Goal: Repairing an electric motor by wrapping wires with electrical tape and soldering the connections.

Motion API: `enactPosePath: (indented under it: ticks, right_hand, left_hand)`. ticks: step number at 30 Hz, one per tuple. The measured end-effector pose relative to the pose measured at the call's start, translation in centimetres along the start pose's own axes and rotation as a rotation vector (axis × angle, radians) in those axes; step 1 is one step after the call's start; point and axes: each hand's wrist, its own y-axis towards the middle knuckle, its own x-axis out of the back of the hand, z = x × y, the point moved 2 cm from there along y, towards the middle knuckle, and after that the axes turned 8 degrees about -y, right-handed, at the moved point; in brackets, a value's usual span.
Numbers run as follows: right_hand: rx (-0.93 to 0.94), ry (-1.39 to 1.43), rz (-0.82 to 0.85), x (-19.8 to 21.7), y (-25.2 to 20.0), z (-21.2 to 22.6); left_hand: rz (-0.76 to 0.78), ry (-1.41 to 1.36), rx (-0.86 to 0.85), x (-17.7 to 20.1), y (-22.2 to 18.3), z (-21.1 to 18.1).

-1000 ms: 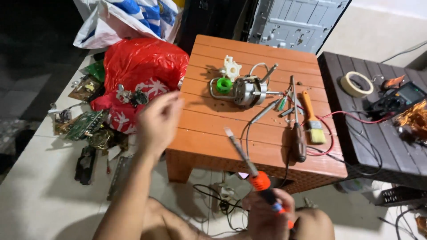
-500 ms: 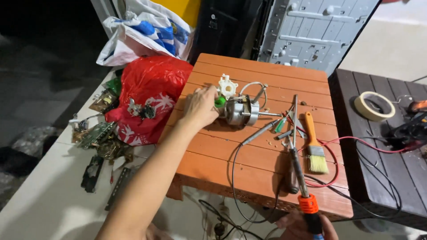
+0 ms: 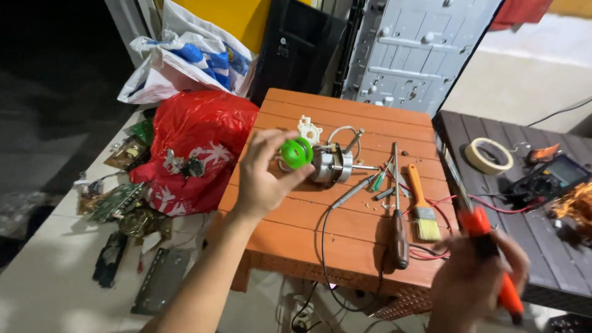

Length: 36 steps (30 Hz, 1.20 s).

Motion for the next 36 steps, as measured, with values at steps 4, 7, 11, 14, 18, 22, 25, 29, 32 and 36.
enactPosePath:
  ticks: [4, 7, 11, 14, 18, 22, 25, 29, 32, 36]
  right_hand:
    - [0.19, 0.009, 0.399, -8.3, 5.5, 3.2]
    - [0.351, -0.183, 0.507, -13.2, 6.2, 2.6]
    - [0.472, -0.315, 0.536, -17.3, 5.0, 3.3]
    - [0.548, -0.27, 0.508, -17.8, 4.3, 3.6]
    - [0.664, -0.332, 0.49, -17.5, 3.8, 3.8]
    - [0.691, -0.353, 0.497, -17.6, 3.5, 4.8]
    - [0.71, -0.336, 0.513, -17.4, 3.5, 5.1]
    - [0.626, -0.264, 0.51, -16.5, 3.8, 3.9]
    - [0.613, -0.271, 0.536, -15.8, 3.7, 3.3]
    - [0.575, -0.287, 0.553, -15.3, 3.1, 2.7]
  left_hand:
    - [0.089, -0.045, -0.054, -0.7, 0.7, -2.0]
    - [0.054, -0.151, -0.163, -2.1, 1.2, -1.4]
    - [0.035, -0.1, -0.203, -2.8, 0.8, -1.4]
    - [0.065, -0.123, -0.164, -2.7, 0.4, -1.7]
    - [0.101, -0.2, -0.143, -2.0, 0.4, -2.7]
    - [0.14, -0.284, -0.065, -1.3, 0.8, -4.1]
    - [0.223, -0.43, 0.063, -1.0, 0.8, -4.5]
    - [0.367, -0.772, 0.272, -1.1, -0.7, -3.3]
    - [0.435, -1.063, 0.482, -2.0, -2.5, -1.8]
    - [0.391, -1.316, 0.693, -4.3, -4.3, -0.6]
